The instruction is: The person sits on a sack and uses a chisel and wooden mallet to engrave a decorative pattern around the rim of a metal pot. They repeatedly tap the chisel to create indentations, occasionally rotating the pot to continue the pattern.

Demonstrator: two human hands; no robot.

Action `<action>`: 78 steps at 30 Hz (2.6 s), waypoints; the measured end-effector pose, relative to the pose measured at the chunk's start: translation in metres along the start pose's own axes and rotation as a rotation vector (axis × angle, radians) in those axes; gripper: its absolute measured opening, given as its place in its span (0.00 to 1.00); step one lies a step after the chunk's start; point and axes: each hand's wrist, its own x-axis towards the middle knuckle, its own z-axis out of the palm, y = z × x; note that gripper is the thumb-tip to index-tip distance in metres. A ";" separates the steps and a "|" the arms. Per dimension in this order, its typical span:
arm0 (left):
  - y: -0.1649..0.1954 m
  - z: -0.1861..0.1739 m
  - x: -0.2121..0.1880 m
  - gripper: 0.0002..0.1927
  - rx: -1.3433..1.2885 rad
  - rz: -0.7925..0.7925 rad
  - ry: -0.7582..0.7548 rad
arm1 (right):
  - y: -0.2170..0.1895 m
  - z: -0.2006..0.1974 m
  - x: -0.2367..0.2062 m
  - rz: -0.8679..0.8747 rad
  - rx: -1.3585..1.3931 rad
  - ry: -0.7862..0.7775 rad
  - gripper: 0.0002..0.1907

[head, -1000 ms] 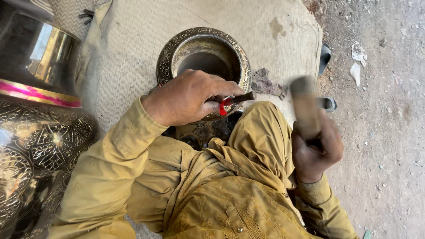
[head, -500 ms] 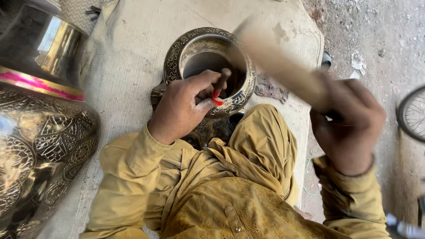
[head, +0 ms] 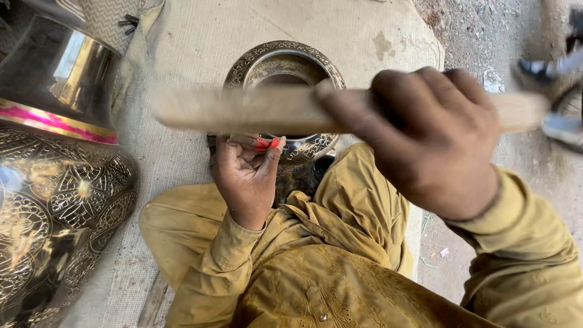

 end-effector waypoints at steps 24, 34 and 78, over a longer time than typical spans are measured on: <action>0.052 0.010 0.078 0.17 0.464 0.180 -0.818 | -0.014 0.008 -0.109 0.681 0.350 0.083 0.28; 0.042 0.021 0.102 0.29 0.471 0.412 -1.128 | -0.058 0.061 -0.169 1.004 0.508 0.163 0.30; 0.033 0.000 0.043 0.14 0.238 -0.007 -0.404 | 0.032 -0.007 -0.041 0.192 0.016 -0.092 0.22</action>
